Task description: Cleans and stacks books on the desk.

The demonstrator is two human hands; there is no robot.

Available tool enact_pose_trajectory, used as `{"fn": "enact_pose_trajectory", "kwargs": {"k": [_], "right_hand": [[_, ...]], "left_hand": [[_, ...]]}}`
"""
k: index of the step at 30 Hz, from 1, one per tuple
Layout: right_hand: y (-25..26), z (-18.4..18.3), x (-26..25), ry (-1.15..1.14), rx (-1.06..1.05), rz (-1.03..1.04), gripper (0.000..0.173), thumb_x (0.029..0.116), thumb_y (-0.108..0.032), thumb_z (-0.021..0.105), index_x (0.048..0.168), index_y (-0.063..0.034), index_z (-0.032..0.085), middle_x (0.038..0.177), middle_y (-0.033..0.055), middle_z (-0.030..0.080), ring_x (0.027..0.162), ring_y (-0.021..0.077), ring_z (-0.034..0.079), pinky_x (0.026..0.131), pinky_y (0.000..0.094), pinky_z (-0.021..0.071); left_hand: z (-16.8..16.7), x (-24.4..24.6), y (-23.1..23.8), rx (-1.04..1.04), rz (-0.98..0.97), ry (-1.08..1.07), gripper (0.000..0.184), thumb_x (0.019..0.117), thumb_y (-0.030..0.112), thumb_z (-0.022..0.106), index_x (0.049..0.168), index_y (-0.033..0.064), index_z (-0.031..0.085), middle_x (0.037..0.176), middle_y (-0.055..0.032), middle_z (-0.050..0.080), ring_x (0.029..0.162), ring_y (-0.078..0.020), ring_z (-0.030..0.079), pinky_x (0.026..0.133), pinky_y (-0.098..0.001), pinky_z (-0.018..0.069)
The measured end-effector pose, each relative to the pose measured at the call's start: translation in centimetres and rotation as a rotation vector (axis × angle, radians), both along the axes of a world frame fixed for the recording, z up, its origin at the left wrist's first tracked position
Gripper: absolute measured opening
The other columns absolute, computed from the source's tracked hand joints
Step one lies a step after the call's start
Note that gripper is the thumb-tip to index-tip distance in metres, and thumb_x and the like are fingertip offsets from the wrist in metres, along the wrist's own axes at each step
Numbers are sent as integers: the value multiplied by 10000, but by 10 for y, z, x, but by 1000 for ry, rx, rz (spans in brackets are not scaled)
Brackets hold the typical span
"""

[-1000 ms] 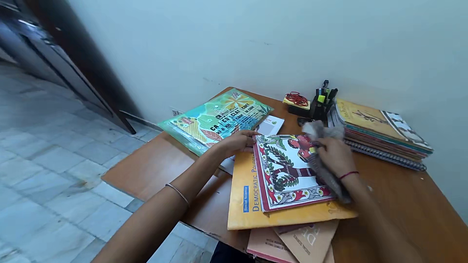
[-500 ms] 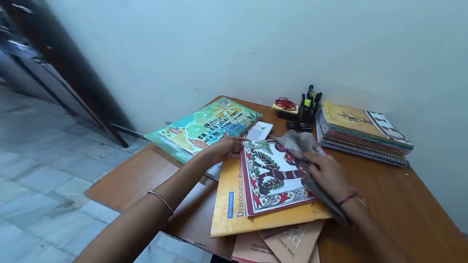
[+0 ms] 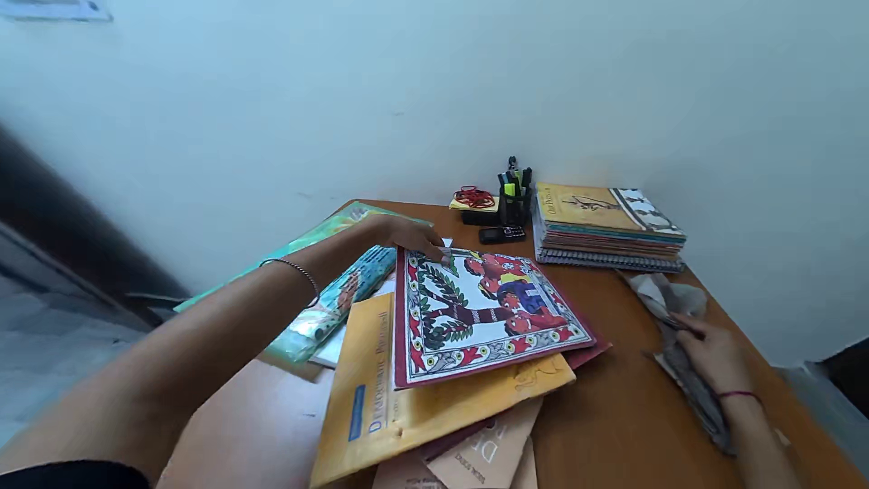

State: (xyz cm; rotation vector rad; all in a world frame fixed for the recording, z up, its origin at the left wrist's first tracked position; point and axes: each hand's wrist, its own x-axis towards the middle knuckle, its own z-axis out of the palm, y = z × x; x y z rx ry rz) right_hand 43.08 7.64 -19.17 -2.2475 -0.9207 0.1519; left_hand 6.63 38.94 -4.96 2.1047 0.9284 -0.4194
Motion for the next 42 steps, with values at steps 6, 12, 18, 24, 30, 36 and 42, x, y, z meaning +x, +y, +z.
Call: {"fn": "enact_pose_trajectory", "kwargs": {"k": [6,12,18,24,30,36,42], "right_hand": [[4,7,-9,7,-33,-10,322,1000,7,573,1285,-33,717,1322,211,678,1253,443,603,1060,643,412],[5,11,-10,15,-63,-10,308,1000,-20,588,1278,-35,719,1283,226,688,1217,441,626,1025,653,435],[4,12,-11,16,-57,-19,296,1008,-36,597,1277,-40,721,1242,243,699,1183,458,635,994,661,448],[4,10,-10,25,-76,-40,302,1012,-53,593,1284,-63,723,1306,218,678,1245,450,600,1011,655,436],[5,7,-9,39,-79,-54,317,1016,-60,580,1301,-83,718,1349,178,667,1284,427,579,1002,662,433],[6,9,-12,39,-71,-53,311,1020,-51,579,1295,-76,721,1370,157,663,1292,419,576,1023,638,428],[7,8,-12,11,-63,-39,299,1012,-44,587,1274,-64,729,1343,171,675,1266,416,595,1039,627,424]], "left_hand": [[57,26,-22,207,-193,-336,106,1024,37,563,1042,10,664,814,-27,666,698,-44,616,663,-201,513],[137,59,-63,611,-383,-580,104,983,18,610,1017,61,698,763,49,670,624,44,580,568,-121,475],[155,126,-59,1077,-277,-832,223,1009,143,604,1177,8,663,972,-98,686,831,-115,633,802,-346,524],[56,209,-53,1249,-310,-895,307,1059,109,492,1295,16,664,1070,-225,737,957,-448,720,815,-649,532],[-66,234,-28,1164,-539,-717,321,1002,-29,533,1274,40,690,1224,-208,713,1086,-446,699,875,-622,542],[-73,227,-14,1066,-462,-636,300,1061,117,526,1315,50,670,1191,-226,713,1034,-459,707,838,-631,537],[-73,227,0,1041,-488,-659,330,1076,202,516,1339,74,669,1162,-235,714,1035,-454,704,854,-625,535]]}}
